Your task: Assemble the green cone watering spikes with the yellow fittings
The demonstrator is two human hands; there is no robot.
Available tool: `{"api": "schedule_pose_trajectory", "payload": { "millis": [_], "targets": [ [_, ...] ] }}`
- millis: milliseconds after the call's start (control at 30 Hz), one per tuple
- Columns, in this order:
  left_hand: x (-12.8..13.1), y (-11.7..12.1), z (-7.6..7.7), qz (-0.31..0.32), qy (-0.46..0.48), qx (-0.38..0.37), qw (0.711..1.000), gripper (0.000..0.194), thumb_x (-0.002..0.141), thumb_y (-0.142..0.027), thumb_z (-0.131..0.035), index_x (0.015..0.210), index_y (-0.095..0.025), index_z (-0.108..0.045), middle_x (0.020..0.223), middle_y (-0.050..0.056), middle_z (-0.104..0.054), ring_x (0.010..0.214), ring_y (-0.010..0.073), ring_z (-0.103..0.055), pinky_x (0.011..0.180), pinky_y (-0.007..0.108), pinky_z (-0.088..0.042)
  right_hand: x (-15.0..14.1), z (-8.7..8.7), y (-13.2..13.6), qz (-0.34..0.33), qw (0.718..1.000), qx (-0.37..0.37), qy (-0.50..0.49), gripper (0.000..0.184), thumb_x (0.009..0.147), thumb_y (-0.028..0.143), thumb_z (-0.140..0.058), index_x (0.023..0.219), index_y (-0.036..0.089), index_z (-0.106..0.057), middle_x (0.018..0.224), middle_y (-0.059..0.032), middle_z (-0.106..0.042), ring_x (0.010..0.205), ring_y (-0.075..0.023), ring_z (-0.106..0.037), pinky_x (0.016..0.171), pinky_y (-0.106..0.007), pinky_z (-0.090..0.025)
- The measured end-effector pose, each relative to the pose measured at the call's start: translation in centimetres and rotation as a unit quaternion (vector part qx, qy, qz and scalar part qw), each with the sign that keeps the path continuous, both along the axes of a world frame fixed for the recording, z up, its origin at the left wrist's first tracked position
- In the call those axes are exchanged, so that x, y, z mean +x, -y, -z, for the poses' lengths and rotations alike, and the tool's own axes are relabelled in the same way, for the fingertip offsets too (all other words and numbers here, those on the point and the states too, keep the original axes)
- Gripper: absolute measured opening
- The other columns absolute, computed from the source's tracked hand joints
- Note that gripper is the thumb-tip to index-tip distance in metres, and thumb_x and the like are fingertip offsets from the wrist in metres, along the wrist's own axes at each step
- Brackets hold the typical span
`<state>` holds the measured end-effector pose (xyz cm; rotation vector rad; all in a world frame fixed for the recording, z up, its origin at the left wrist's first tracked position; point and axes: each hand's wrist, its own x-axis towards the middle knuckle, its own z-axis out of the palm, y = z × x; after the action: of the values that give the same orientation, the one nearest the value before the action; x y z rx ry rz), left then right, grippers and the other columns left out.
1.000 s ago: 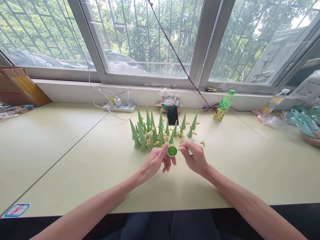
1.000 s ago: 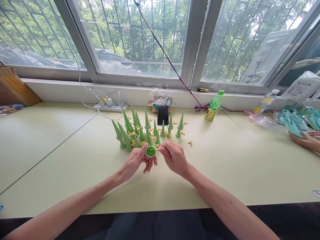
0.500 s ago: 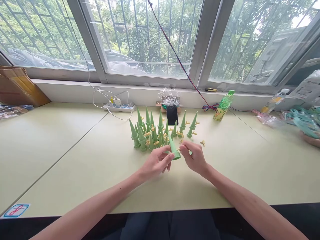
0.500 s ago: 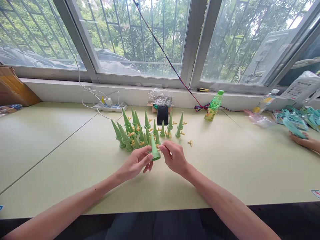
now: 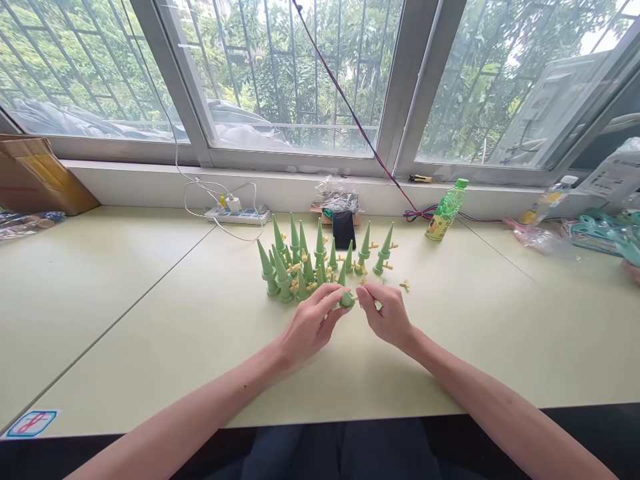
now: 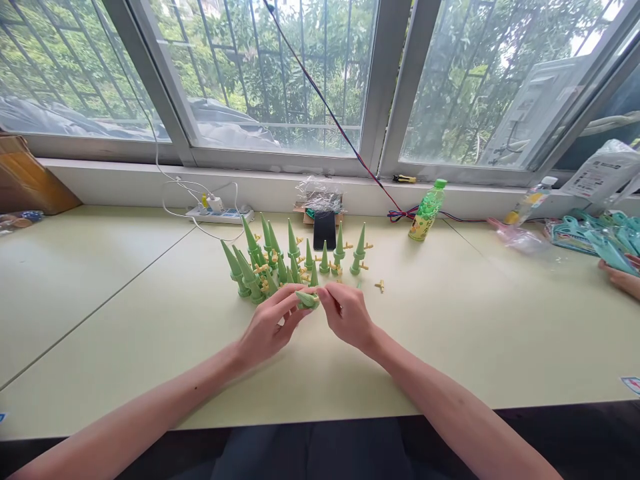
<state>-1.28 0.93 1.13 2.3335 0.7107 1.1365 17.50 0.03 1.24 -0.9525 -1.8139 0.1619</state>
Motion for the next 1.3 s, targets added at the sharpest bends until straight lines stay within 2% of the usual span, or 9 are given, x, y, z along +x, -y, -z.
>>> {"api": "schedule_pose_trajectory", "payload": {
  "millis": [167,333,400,467,567,667,967,1133,1300],
  "targets": [
    [0.2,0.1,-0.1,-0.079,0.013,0.035,0.996,0.027,0.097,-0.025,-0.053,0.123,-0.023,-0.06,0.113,0.008,-0.062,0.053,0.0048,-0.049,0.055,0.021,-0.048,0.0,-0.2,0.1,0.027,0.999,0.021,-0.026,0.039,0.101,0.03,-0.042,0.063,0.02,-0.041,0.054,0.0033,-0.042,0.049,-0.0096,-0.038,0.048,-0.024,-0.031],
    [0.3,0.4,-1.0,-0.155,0.033,0.005,0.987,0.025,0.096,-0.036,-0.054,0.088,-0.016,-0.066,0.073,0.002,-0.065,0.049,0.0076,-0.047,0.052,0.021,-0.043,0.1,-0.2,0.3,0.043,0.995,0.018,-0.086,0.04,0.102,0.03,-0.041,0.064,0.02,-0.042,0.054,0.0031,-0.043,0.048,-0.01,-0.038,0.048,-0.024,-0.032],
    [0.4,0.5,-1.2,-0.121,0.027,-0.067,0.99,0.042,0.098,-0.044,-0.046,0.073,-0.015,-0.065,0.06,0.001,-0.061,0.047,0.0088,-0.048,0.05,0.022,-0.042,0.1,-0.2,0.3,0.038,0.995,0.019,-0.095,0.039,0.102,0.029,-0.041,0.064,0.02,-0.042,0.054,0.0031,-0.043,0.048,-0.0099,-0.038,0.048,-0.024,-0.032],
    [0.5,0.4,-1.3,-0.042,0.033,-0.198,0.979,0.056,0.098,-0.053,-0.039,0.071,-0.013,-0.067,0.058,0.003,-0.062,0.043,0.0093,-0.051,0.046,0.022,-0.04,0.2,-0.2,0.3,0.027,0.996,0.022,-0.083,0.037,0.101,0.027,-0.042,0.065,0.02,-0.043,0.056,0.0031,-0.044,0.049,-0.0099,-0.039,0.049,-0.024,-0.033],
    [0.6,0.4,-1.2,0.084,0.059,-0.392,0.914,0.069,0.094,-0.066,-0.033,0.08,-0.01,-0.071,0.064,0.008,-0.066,0.041,0.0109,-0.055,0.039,0.021,-0.039,0.1,-0.3,0.4,0.006,0.998,0.032,-0.045,0.035,0.101,0.027,-0.042,0.066,0.02,-0.044,0.057,0.0029,-0.045,0.05,-0.01,-0.038,0.049,-0.023,-0.034],
    [0.7,0.3,-1.4,0.132,0.084,-0.47,0.869,0.07,0.092,-0.069,-0.038,0.085,-0.009,-0.072,0.067,0.011,-0.067,0.043,0.0119,-0.057,0.04,0.021,-0.041,0.0,-0.4,0.4,-0.007,0.999,0.032,-0.031,0.035,0.101,0.028,-0.041,0.067,0.02,-0.046,0.057,0.0028,-0.046,0.049,-0.0098,-0.04,0.048,-0.023,-0.035],
    [0.2,-0.1,-1.4,0.16,0.102,-0.496,0.847,0.058,0.094,-0.06,-0.044,0.101,-0.01,-0.071,0.08,0.011,-0.066,0.047,0.0102,-0.056,0.042,0.022,-0.042,0.0,-0.3,0.4,-0.026,0.999,0.017,-0.024,0.035,0.1,0.026,-0.042,0.066,0.02,-0.047,0.056,0.0029,-0.047,0.049,-0.0095,-0.039,0.048,-0.023,-0.035],
    [0.0,-0.2,-1.3,0.157,0.085,-0.469,0.865,0.053,0.095,-0.057,-0.047,0.108,-0.01,-0.068,0.059,0.003,-0.057,0.047,0.0119,-0.054,0.044,0.023,-0.044,0.0,-0.3,0.3,-0.027,0.999,0.005,-0.026,0.041,0.101,0.029,-0.041,0.062,0.02,-0.042,0.054,0.0031,-0.045,0.048,-0.0093,-0.038,0.048,-0.022,-0.034],
    [-0.1,-0.1,-1.4,0.137,0.052,-0.415,0.898,0.043,0.095,-0.051,-0.05,0.11,-0.012,-0.064,0.056,0.0,-0.057,0.043,0.0093,-0.05,0.045,0.023,-0.042,0.1,-0.1,0.3,-0.034,0.999,-0.005,-0.018,0.041,0.102,0.03,-0.039,0.062,0.02,-0.04,0.054,0.003,-0.045,0.048,-0.0089,-0.038,0.047,-0.022,-0.032]
  ]
}}
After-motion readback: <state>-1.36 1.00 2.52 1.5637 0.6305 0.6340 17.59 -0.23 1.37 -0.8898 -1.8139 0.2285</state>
